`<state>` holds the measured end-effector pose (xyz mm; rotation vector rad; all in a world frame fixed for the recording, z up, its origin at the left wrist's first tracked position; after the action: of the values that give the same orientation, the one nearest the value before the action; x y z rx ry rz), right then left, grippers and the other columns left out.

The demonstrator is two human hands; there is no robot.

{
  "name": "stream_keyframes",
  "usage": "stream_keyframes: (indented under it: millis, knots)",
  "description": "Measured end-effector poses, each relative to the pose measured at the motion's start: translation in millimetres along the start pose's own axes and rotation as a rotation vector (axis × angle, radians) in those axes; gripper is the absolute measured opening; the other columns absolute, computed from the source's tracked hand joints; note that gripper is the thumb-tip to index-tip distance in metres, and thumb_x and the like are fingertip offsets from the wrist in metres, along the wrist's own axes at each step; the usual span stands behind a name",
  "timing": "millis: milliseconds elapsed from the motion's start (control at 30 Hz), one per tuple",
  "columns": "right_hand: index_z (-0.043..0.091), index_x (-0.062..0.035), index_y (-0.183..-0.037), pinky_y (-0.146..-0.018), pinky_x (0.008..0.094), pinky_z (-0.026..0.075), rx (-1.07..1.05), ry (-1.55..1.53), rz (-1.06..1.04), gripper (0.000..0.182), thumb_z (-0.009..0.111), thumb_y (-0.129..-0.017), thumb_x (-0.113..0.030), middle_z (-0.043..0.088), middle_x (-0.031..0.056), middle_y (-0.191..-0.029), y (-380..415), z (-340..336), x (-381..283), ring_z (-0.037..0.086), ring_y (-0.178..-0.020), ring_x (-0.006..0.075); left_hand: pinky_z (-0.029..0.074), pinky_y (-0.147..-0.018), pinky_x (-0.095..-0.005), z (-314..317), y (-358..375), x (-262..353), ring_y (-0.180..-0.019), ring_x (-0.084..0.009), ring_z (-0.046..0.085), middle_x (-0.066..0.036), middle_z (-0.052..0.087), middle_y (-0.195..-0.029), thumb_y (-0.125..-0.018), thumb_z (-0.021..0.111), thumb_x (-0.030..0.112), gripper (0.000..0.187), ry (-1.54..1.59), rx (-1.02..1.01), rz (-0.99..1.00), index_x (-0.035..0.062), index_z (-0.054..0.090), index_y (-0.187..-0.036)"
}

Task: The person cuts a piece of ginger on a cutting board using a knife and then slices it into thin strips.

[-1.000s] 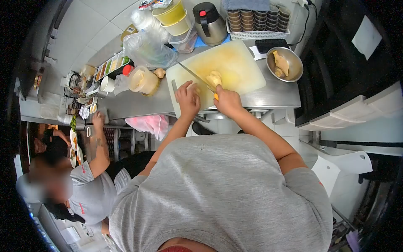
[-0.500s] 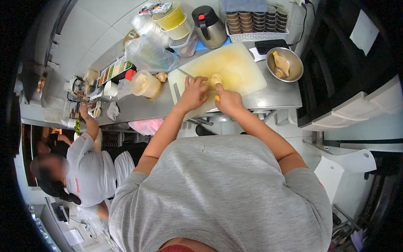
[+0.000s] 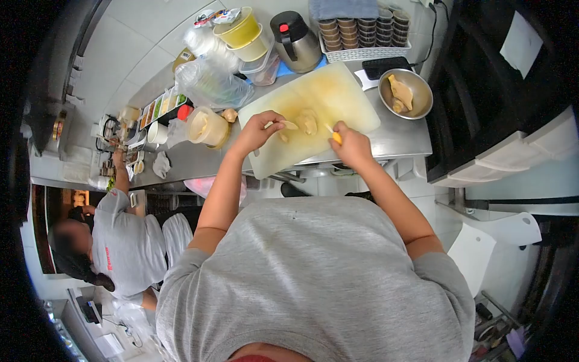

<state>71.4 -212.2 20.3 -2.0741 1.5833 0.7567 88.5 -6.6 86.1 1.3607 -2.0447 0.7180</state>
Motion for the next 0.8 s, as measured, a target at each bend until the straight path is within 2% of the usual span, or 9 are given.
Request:
stream_keyframes:
  millis: [33, 133, 233, 333, 433, 533, 667, 800]
  knots:
    - [0.052, -0.0082, -0.106, -0.074, 0.0447, 0.049, 0.007, -0.043, 0.049, 0.035, 0.064, -0.081, -0.03, 0.066, 0.0175, -0.09, -0.7, -3.3, 11.5, 0.064, -0.083, 0.0369, 0.048, -0.067, -0.0339, 6.0, -3.2, -8.2, -0.077, -0.0279, 0.062, -0.009, 0.067, -0.085, -0.082, 0.066, 0.013, 0.014, 0.017, -0.015, -0.028, 0.0033, 0.067, -0.091]
    - [0.052, -0.0068, -0.112, -0.078, 0.0422, 0.049, 0.045, -0.183, 0.157, 0.039, 0.062, -0.083, -0.032, 0.065, 0.0203, -0.094, -4.6, -4.6, 47.5, 0.063, -0.089, 0.0375, 0.044, -0.074, -0.0365, 36.2, -17.0, -31.9, -0.079, -0.0253, 0.062, -0.01, 0.067, -0.084, -0.082, 0.065, 0.017, 0.016, -0.036, -0.108, -0.055, 0.005, 0.068, -0.092]
    - [0.053, -0.0067, -0.113, -0.076, 0.041, 0.049, 0.034, -0.34, 0.191, 0.039, 0.062, -0.083, -0.03, 0.065, 0.0204, -0.092, -12.0, 13.0, 79.0, 0.063, -0.087, 0.0364, 0.037, -0.086, -0.0365, 50.9, -24.0, -39.1, -0.079, -0.0231, 0.061, -0.009, 0.067, -0.087, -0.083, 0.065, 0.022, 0.02, -0.392, -0.216, -0.14, 0.0061, 0.067, -0.093]
    - [0.052, -0.006, -0.114, -0.076, 0.0404, 0.048, 0.045, -0.366, 0.18, 0.04, 0.062, -0.083, -0.029, 0.065, 0.0213, -0.092, -13.8, 14.5, 84.2, 0.063, -0.086, 0.0361, 0.032, -0.09, -0.0383, 48.9, -27.0, -48.3, -0.083, -0.0232, 0.061, -0.009, 0.066, -0.096, -0.081, 0.064, 0.027, 0.024, -0.405, -0.168, -0.236, 0.0087, 0.066, -0.097]
    - [0.052, -0.005, -0.114, -0.077, 0.0403, 0.048, -0.105, -0.467, 0.358, 0.041, 0.063, -0.083, -0.029, 0.064, 0.0225, -0.092, -4.7, 16.2, 81.1, 0.062, -0.088, 0.0363, 0.035, -0.091, -0.0396, 42.8, -25.9, -42.1, -0.093, -0.0246, 0.06, -0.009, 0.063, -0.104, -0.08, 0.064, 0.024, 0.027, -0.463, -0.02, -0.126, 0.0082, 0.064, -0.102]
    - [0.052, -0.0046, -0.114, -0.076, 0.0409, 0.048, -0.068, -0.45, 0.325, 0.042, 0.062, -0.083, -0.031, 0.064, 0.0215, -0.092, -6.4, 18.0, 84.8, 0.062, -0.088, 0.0363, 0.038, -0.09, -0.0424, 47.3, -16.3, -8.6, -0.103, -0.0286, 0.056, -0.011, 0.059, -0.113, -0.079, 0.065, 0.022, 0.031, -0.332, 0.185, 0.159, 0.0085, 0.062, -0.107]
    - [0.052, -0.0056, -0.114, -0.075, 0.0418, 0.048, 0.077, -0.373, 0.196, 0.043, 0.061, -0.083, -0.034, 0.064, 0.0199, -0.091, -11.7, 20.8, 95.1, 0.062, -0.087, 0.0369, 0.042, -0.09, -0.0423, 66.7, -17.3, -24.3, -0.104, -0.032, 0.056, -0.014, 0.058, -0.115, -0.08, 0.065, 0.02, 0.037, -0.383, 0.113, 0.089, 0.0063, 0.059, -0.114]
    - [0.052, -0.0066, -0.114, -0.075, 0.0421, 0.048, 0.066, -0.377, 0.204, 0.043, 0.061, -0.084, -0.036, 0.064, 0.0203, -0.092, -11.0, 21.6, 93.7, 0.062, -0.088, 0.0377, 0.047, -0.085, -0.04, 61.8, -20.4, -30.1, -0.101, -0.0329, 0.057, -0.014, 0.059, -0.114, -0.081, 0.065, 0.017, 0.036, -0.276, 0.068, 0.078, 0.0054, 0.06, -0.114]
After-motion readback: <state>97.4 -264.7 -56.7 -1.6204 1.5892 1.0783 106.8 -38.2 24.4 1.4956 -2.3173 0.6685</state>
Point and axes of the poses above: each hand's wrist, its own y-axis away from the middle knuckle, its own z-axis out of the palm, x = y × z, the point moved 10 cm from there along -y, towards the middle knuckle
